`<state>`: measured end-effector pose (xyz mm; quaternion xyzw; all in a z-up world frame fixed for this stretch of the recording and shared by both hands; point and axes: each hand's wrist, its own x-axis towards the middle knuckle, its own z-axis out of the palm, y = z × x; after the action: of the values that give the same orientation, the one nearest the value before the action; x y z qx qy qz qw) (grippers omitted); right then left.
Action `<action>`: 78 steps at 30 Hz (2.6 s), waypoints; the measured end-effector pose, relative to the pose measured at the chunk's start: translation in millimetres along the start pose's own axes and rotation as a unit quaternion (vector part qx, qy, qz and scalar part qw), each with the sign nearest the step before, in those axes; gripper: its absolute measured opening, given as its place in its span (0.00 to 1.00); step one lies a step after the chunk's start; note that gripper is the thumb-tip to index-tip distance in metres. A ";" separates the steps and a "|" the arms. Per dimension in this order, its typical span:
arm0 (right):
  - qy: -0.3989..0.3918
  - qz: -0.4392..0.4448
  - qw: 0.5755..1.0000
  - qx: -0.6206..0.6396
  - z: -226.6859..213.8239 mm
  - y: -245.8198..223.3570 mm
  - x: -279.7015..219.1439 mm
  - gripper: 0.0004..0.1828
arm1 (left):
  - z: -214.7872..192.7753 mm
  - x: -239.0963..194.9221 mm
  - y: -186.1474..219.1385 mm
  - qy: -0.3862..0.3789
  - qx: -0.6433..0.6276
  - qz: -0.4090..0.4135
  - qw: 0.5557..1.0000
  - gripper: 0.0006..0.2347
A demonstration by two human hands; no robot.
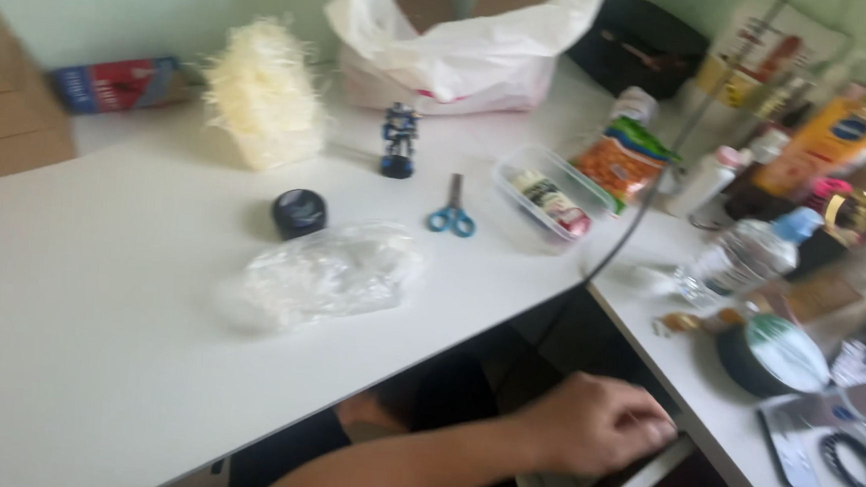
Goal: The person unties a ribbon to open a gift box, removes its contents including figurines, a shuttlecock, and shredded paper, and stacks the empty box. The person then puts ribbons and items into a desk drawer and unboxes items from a bag.
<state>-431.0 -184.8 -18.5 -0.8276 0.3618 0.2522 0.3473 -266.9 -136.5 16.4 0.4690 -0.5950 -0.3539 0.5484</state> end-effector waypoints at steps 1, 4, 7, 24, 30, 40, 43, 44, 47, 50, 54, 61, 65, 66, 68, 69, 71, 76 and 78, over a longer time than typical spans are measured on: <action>0.024 -0.003 1.000 0.012 -13.1 -21.6 -1.9 0.15 | -33.4 -11.4 8.8 0.037 0.032 0.009 0.999 0.13; 0.190 -0.170 0.965 0.059 -41.8 -88.6 2.4 0.16 | -135.1 -46.5 26.2 0.217 0.152 0.038 0.964 0.10; 0.238 -0.145 0.939 0.201 -59.4 -151.6 32.5 0.14 | -229.3 -93.6 38.1 0.407 0.500 -0.013 0.764 0.14; 0.320 -0.203 0.921 0.090 -61.4 -242.8 126.3 0.36 | -244.6 -148.2 27.1 0.418 0.323 -0.152 0.835 0.08; 0.257 -0.201 0.944 0.051 -19.4 -150.0 34.6 0.24 | -184.4 -145.7 27.7 0.364 0.287 -0.117 0.878 0.07; 0.082 -0.195 0.972 -0.101 121.2 22.7 15.0 0.20 | -131.2 -100.7 -10.0 0.202 0.272 -0.110 0.934 0.08; 0.230 -0.224 0.937 -0.140 124.9 19.3 6.0 0.24 | -112.0 -96.0 -10.4 0.078 0.211 -0.109 0.968 0.09; 0.297 -0.243 0.908 -0.167 121.0 12.9 3.5 0.24 | -106.3 -93.6 -12.2 0.012 0.183 -0.177 0.967 0.09; 0.140 -0.068 0.987 -0.038 82.6 -5.9 -20.4 0.26 | -89.2 -86.0 -26.5 -0.149 0.080 -0.172 0.971 0.12; 0.159 0.026 0.987 0.010 53.7 -23.1 -43.5 0.19 | -65.8 -83.3 -46.9 -0.256 0.073 -0.129 0.955 0.13; 0.335 0.054 0.941 0.004 45.6 -13.5 -49.7 0.20 | -24.6 -73.0 -73.5 -0.368 0.132 -0.111 0.914 0.13; 0.498 0.137 0.854 0.063 56.6 27.1 -47.3 0.17 | 35.7 -30.5 -102.5 -0.387 0.206 -0.120 0.891 0.16; 0.540 0.079 0.836 0.054 54.1 46.5 -54.4 0.13 | 60.6 -7.8 -115.0 -0.368 0.222 -0.105 0.897 0.20; 0.523 0.094 0.845 0.061 54.2 52.9 -55.6 0.12 | 64.9 -3.5 -119.7 -0.369 0.229 -0.105 0.895 0.21; 0.487 0.124 0.861 0.076 54.9 70.4 -56.2 0.11 | 71.7 5.8 -130.6 -0.354 0.231 -0.086 0.902 0.23; 0.482 0.131 0.863 0.076 58.3 79.6 -55.6 0.11 | 74.8 10.1 -135.8 -0.347 0.232 -0.077 0.906 0.24; 0.474 0.144 0.865 0.074 66.1 102.8 -52.7 0.13 | 80.8 20.5 -143.7 -0.338 0.240 -0.052 0.908 0.25; 0.399 0.217 0.887 0.081 98.3 159.6 -36.5 0.25 | 93.4 45.0 -146.7 -0.341 0.270 -0.051 0.899 0.29; 0.380 0.209 0.898 0.075 105.5 171.1 -34.5 0.31 | 96.8 55.3 -145.2 -0.341 0.273 -0.033 0.899 0.31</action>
<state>-602.0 -175.3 -129.2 -0.7371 0.6490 -0.0426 0.1833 -335.2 -242.8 -116.0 0.4704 -0.8028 -0.3340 0.1503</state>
